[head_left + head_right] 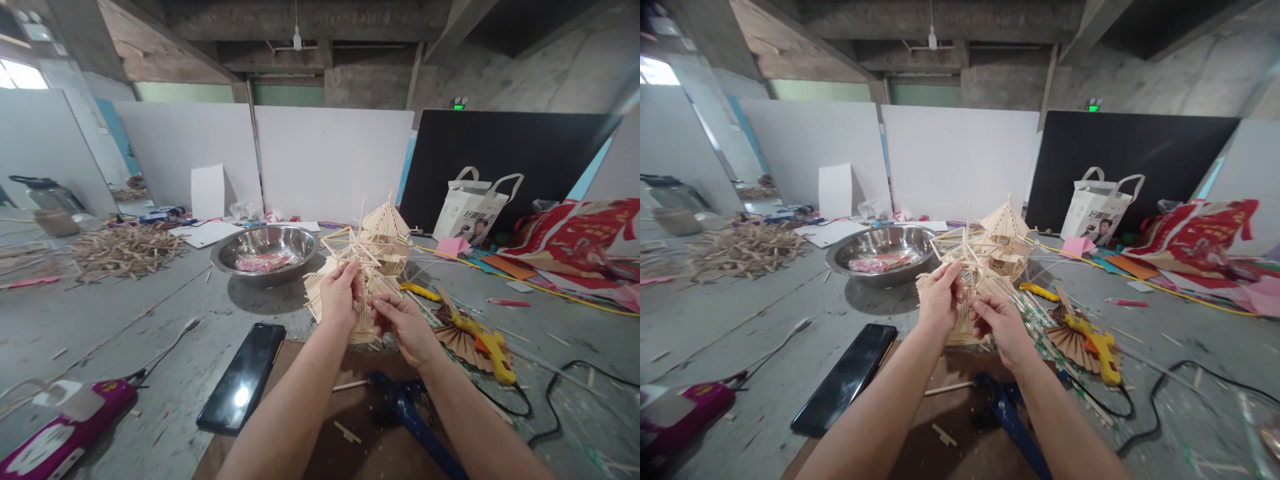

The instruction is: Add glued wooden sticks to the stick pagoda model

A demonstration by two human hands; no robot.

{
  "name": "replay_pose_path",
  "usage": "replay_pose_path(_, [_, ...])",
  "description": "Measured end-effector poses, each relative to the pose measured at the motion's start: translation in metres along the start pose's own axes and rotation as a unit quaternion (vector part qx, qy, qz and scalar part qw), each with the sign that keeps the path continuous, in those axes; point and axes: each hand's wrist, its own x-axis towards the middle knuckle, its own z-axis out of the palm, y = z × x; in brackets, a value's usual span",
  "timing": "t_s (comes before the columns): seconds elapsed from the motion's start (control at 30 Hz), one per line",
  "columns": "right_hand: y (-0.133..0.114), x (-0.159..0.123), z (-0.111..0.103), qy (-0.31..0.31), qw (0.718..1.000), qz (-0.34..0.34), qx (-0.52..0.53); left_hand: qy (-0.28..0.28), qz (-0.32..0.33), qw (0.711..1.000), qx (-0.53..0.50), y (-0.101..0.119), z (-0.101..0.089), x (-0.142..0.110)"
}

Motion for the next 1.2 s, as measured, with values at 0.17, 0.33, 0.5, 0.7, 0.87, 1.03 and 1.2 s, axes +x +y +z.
replay_pose_path(0.17, [0.0012,0.0006,-0.0001,-0.002,1.000,-0.005,-0.005,0.004,0.006,1.000,0.000,0.0009,0.0005,0.0001])
replay_pose_path(0.33, [0.0019,0.0015,-0.0005,-0.007,1.000,-0.007,-0.006,0.009,0.009,1.000,0.010,0.0024,0.0005,0.0007])
replay_pose_path(0.5, [0.0026,0.0016,-0.0005,-0.007,1.000,-0.008,-0.007,0.019,-0.003,1.000,0.011,0.0033,0.0012,0.0012])
replay_pose_path(0.7, [0.0022,0.0015,-0.0007,-0.006,1.000,-0.006,-0.006,0.006,0.010,1.000,0.012,0.0014,0.0007,0.0010])
replay_pose_path(0.87, [0.0010,0.0010,-0.0008,-0.007,1.000,-0.007,-0.004,0.007,0.004,1.000,0.010,0.0002,0.0001,0.0023])
replay_pose_path(1.03, [0.0002,-0.0002,-0.0008,-0.005,1.000,-0.002,-0.005,-0.003,0.011,1.000,0.017,-0.0003,-0.0002,0.0025])
replay_pose_path(1.2, [0.0003,0.0000,-0.0003,-0.003,1.000,-0.005,-0.007,-0.002,0.010,1.000,0.015,0.0007,0.0006,0.0020])
